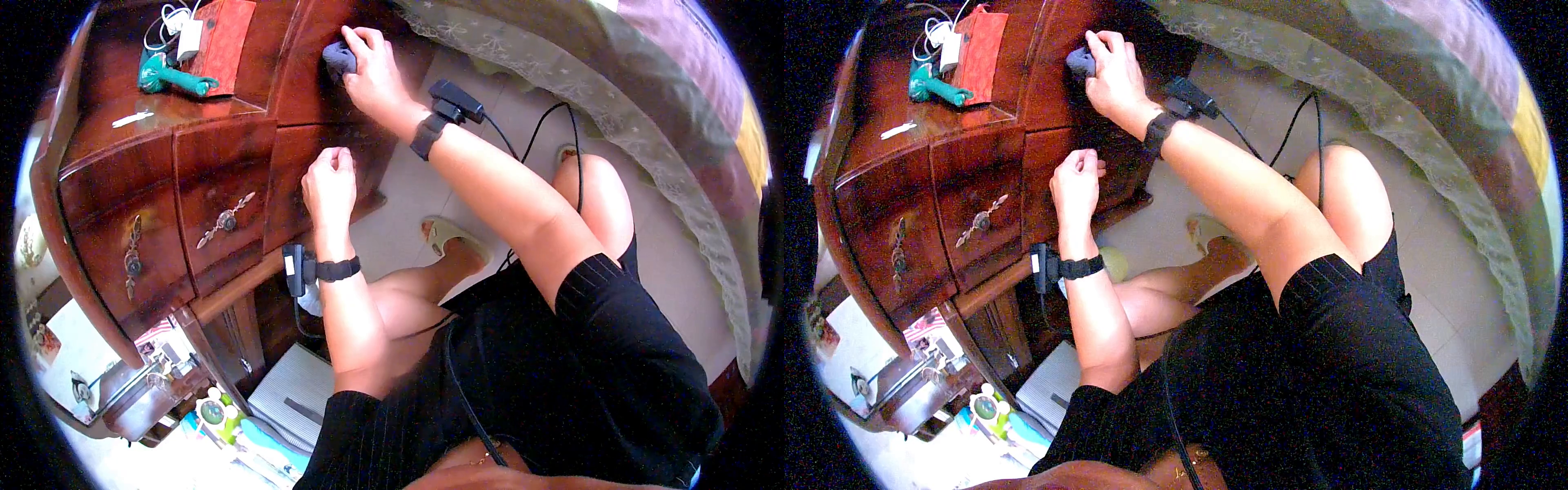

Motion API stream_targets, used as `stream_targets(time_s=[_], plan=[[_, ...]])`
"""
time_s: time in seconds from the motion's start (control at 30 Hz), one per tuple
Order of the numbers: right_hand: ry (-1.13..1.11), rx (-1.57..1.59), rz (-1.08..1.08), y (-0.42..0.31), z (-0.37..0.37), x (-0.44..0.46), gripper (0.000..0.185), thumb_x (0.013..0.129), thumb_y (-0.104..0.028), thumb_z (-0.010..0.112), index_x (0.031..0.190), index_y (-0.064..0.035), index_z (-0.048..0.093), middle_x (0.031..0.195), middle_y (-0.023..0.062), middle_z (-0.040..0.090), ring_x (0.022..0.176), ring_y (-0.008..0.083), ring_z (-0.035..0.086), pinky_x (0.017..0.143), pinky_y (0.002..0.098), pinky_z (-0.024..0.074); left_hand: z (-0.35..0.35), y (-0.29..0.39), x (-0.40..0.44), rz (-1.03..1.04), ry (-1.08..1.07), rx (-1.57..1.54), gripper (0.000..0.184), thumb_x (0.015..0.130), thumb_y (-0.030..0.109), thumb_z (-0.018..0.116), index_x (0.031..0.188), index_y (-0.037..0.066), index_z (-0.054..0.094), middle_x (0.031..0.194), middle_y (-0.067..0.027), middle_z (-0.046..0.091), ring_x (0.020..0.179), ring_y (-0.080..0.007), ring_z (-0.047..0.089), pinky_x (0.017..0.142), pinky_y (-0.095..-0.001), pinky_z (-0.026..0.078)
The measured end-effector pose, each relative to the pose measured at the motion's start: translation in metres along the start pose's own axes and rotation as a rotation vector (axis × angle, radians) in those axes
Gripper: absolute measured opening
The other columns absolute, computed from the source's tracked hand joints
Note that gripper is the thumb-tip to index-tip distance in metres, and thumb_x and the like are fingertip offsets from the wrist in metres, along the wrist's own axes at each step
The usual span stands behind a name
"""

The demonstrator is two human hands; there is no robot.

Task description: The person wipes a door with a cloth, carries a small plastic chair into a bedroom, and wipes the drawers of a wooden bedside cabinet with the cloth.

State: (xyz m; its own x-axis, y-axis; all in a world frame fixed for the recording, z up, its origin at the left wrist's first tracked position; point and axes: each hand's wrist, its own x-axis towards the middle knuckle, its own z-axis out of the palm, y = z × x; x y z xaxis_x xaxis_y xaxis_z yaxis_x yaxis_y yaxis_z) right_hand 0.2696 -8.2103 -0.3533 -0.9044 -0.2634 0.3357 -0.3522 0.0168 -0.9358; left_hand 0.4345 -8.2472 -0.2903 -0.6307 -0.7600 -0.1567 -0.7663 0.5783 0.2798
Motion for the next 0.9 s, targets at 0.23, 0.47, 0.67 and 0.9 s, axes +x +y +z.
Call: stream_targets(time_s=[0.23, 0.47, 0.67, 0.9], plan=[[-0.043, 0.084, 0.063, 0.002, 0.001, 0.000, 0.068, 0.077, 0.003, 0.065, 0.143, -0.0044, 0.054, 0.140, 0.0185, 0.050, 0.123, 0.0405, 0.050, 0.110, 0.0447, 0.0444, 0.000, 0.005, 0.002, 0.013, 0.003, -0.024, 0.031, 0.103, 0.025, 0.059, 0.110, -0.002, 0.072, 0.091, -0.0135, 0.078, 0.083, -0.0209, 0.076, 0.079, -0.0331, 0.057], [-0.076, 0.092, 0.069, -0.006, -0.006, 0.005, 0.064, 0.077, 0.005, 0.061, 0.139, -0.0076, 0.059, 0.136, 0.0166, 0.053, 0.126, 0.0384, 0.052, 0.111, 0.0427, 0.0446, -0.003, 0.012, -0.002, 0.028, 0.012, 0.024, 0.031, 0.102, 0.026, 0.059, 0.107, -0.001, 0.074, 0.090, -0.0145, 0.079, 0.085, -0.0236, 0.077, 0.081, -0.0352, 0.057], [0.067, -0.036, -0.237, -0.040, -0.027, 0.043, 0.060, 0.073, 0.003, 0.069, 0.130, -0.0153, 0.062, 0.124, 0.0130, 0.057, 0.111, 0.0378, 0.056, 0.097, 0.0462, 0.0520, -0.008, 0.019, -0.005, 0.026, 0.027, 0.025, 0.033, 0.101, 0.028, 0.059, 0.107, -0.001, 0.074, 0.089, -0.0156, 0.078, 0.088, -0.0263, 0.077, 0.084, -0.0363, 0.057], [-0.009, -0.245, -0.493, -0.063, -0.044, 0.078, 0.034, 0.080, 0.000, 0.062, 0.112, -0.0084, 0.070, 0.120, 0.0096, 0.064, 0.119, 0.0338, 0.055, 0.097, 0.0463, 0.0474, -0.012, 0.008, -0.013, -0.004, 0.038, 0.004, 0.033, 0.100, 0.028, 0.058, 0.106, 0.001, 0.075, 0.090, -0.0143, 0.078, 0.088, -0.0267, 0.077, 0.082, -0.0374, 0.057]])
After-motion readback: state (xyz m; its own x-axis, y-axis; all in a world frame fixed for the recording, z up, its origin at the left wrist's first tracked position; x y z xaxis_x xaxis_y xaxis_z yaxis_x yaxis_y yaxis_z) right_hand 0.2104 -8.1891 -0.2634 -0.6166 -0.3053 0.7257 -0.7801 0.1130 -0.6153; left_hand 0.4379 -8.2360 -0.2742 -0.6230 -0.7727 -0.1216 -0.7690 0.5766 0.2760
